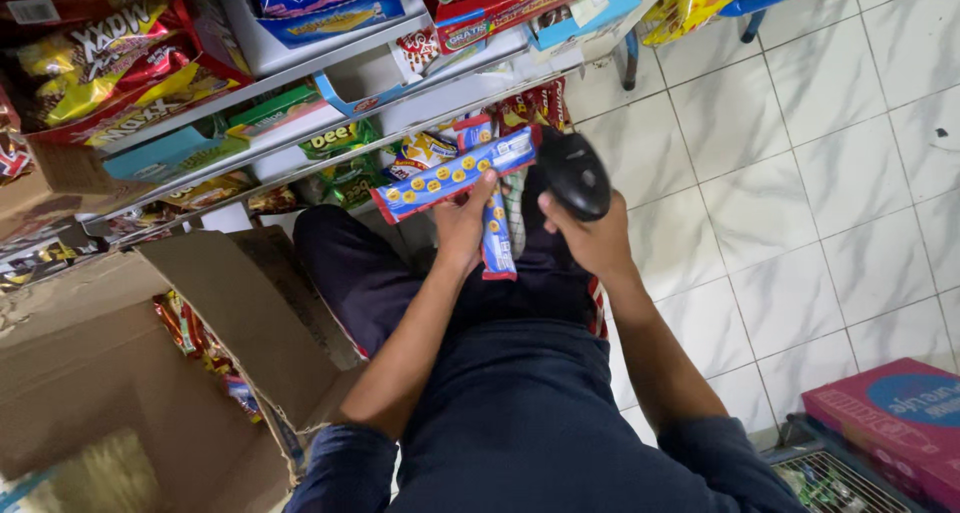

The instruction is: The person takes snack packages out of a cardboard box, scans them using a handheld barcode scanner, and places some onto the store shelves.

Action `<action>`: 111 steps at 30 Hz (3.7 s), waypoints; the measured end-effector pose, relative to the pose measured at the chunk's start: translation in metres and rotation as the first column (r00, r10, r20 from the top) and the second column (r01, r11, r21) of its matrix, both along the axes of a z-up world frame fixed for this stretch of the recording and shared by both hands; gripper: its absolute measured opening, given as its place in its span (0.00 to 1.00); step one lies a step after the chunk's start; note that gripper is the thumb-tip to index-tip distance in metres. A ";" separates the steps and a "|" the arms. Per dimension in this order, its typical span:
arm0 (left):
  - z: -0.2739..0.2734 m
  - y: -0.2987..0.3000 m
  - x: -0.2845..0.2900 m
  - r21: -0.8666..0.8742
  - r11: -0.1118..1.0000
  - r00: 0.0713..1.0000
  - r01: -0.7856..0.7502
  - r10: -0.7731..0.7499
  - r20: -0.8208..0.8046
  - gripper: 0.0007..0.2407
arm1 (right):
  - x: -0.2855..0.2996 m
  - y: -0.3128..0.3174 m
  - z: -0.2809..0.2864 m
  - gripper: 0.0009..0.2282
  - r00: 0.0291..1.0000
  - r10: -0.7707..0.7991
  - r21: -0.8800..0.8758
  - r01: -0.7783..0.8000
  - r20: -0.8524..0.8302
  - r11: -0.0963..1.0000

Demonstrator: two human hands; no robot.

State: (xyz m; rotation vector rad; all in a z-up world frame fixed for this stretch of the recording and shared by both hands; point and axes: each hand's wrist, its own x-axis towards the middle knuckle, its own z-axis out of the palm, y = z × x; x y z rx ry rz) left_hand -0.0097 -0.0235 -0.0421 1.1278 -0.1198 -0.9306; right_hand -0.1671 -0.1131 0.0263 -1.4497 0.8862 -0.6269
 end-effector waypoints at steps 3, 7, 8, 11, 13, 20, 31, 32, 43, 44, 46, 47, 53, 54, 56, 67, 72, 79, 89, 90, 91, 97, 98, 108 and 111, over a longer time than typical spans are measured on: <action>0.002 0.002 0.002 0.053 0.998 0.999 -0.022 0.023 -0.030 0.06 | -0.002 0.007 0.012 0.09 0.994 0.086 -0.037 -0.089 -0.063 0.995; 0.007 0.003 0.003 0.060 0.998 1.000 -0.008 0.008 -0.010 0.06 | -0.001 0.006 0.017 0.09 0.989 0.110 -0.053 -0.115 -0.095 0.992; 0.008 0.003 0.003 0.054 0.999 1.000 0.001 0.000 -0.011 0.06 | 0.000 0.006 0.017 0.09 0.989 0.110 -0.051 -0.116 -0.101 0.992; 0.008 0.004 0.003 0.075 0.997 1.000 0.014 -0.014 -0.001 0.07 | -0.002 0.006 0.013 0.09 0.988 0.109 -0.038 -0.114 -0.112 0.993; 0.007 0.003 0.004 0.066 0.998 1.000 0.008 -0.009 0.009 0.07 | -0.003 0.005 0.009 0.08 0.990 0.108 -0.024 -0.111 -0.095 0.994; 0.000 -0.016 -0.009 -0.002 0.970 0.970 -0.244 0.244 -0.004 0.09 | -0.004 0.016 -0.014 0.12 0.997 0.081 -0.078 -0.079 0.020 0.994; -0.017 -0.011 -0.014 -0.016 0.990 0.987 -0.137 0.138 0.077 0.11 | -0.016 -0.006 -0.038 0.20 1.000 0.019 0.106 -0.019 0.001 0.994; -0.020 -0.008 -0.014 -0.042 0.995 0.994 -0.086 0.088 0.059 0.11 | -0.019 -0.013 -0.040 0.19 1.000 0.010 0.113 -0.014 0.028 0.994; -0.027 -0.008 -0.015 0.021 0.983 0.981 -0.183 0.182 0.062 0.12 | -0.028 -0.040 -0.017 0.06 0.992 -0.120 0.020 0.121 -0.048 0.992; -0.025 -0.008 -0.013 0.016 0.976 0.971 -0.218 0.215 0.108 0.12 | -0.030 -0.035 -0.015 0.06 0.992 -0.100 0.009 0.101 -0.073 0.995; -0.022 -0.010 -0.009 0.011 0.966 0.955 -0.259 0.254 0.153 0.12 | -0.033 -0.023 -0.009 0.06 0.990 -0.062 -0.011 0.061 -0.124 0.998; -0.020 -0.012 -0.008 0.013 0.964 0.953 -0.267 0.262 0.153 0.12 | -0.032 -0.016 -0.007 0.07 0.993 -0.050 0.003 0.051 -0.105 0.999; -0.015 -0.014 -0.016 0.100 0.959 0.945 -0.267 0.240 0.224 0.13 | -0.025 0.008 0.003 0.07 0.998 0.026 0.057 -0.023 -0.064 0.998; -0.015 -0.015 -0.016 0.110 0.957 0.939 -0.269 0.235 0.250 0.13 | -0.024 0.009 0.003 0.07 0.998 0.031 0.066 -0.028 -0.058 0.997; -0.015 -0.014 -0.017 0.103 0.960 0.941 -0.262 0.230 0.249 0.13 | -0.023 0.008 0.002 0.07 0.998 0.046 0.081 -0.042 -0.045 0.996; -0.010 -0.012 -0.017 -0.017 0.981 0.967 -0.191 0.191 0.166 0.11 | -0.018 -0.012 -0.029 0.10 0.970 -0.228 0.104 0.219 0.083 0.970; -0.003 -0.009 -0.013 0.000 0.994 0.976 -0.106 0.104 0.189 0.11 | -0.003 -0.020 -0.048 0.13 0.917 -0.296 0.267 0.225 0.267 0.937; 0.019 0.007 0.008 -0.164 0.981 0.988 -0.107 0.123 0.090 0.11 | -0.005 -0.039 -0.032 0.17 0.967 -0.173 -0.141 0.201 0.187 0.969; 0.112 0.064 0.057 -0.237 0.969 0.956 -0.077 0.139 0.259 0.14 | 0.004 -0.068 0.029 0.11 0.962 0.116 -0.382 -0.013 0.246 0.924; 0.122 0.070 0.063 -0.257 0.963 0.947 -0.078 0.152 0.284 0.16 | 0.002 -0.071 0.045 0.11 0.953 0.104 -0.467 0.043 0.285 0.883; 0.130 0.074 0.069 -0.224 0.967 0.946 -0.119 0.179 0.271 0.14 | 0.004 -0.072 0.062 0.10 0.944 0.111 -0.548 0.083 0.311 0.832; 0.170 0.080 0.093 -0.173 0.982 0.899 -0.073 0.140 0.415 0.10 | 0.034 -0.055 0.167 0.10 0.770 0.239 -0.674 0.310 0.592 0.671; 0.182 0.079 0.098 -0.158 0.987 0.886 -0.018 0.089 0.455 0.10 | 0.043 -0.052 0.180 0.10 0.706 0.287 -0.676 0.359 0.648 0.643; 0.273 0.046 0.140 -0.003 0.990 0.723 0.140 -0.100 0.684 0.10 | 0.134 -0.047 0.279 0.07 0.871 0.460 -0.957 0.257 0.171 -0.133; 0.274 0.048 0.148 0.088 0.992 0.672 0.094 -0.129 0.729 0.09 | 0.163 -0.038 0.295 0.09 0.906 0.407 -0.945 0.223 0.112 -0.237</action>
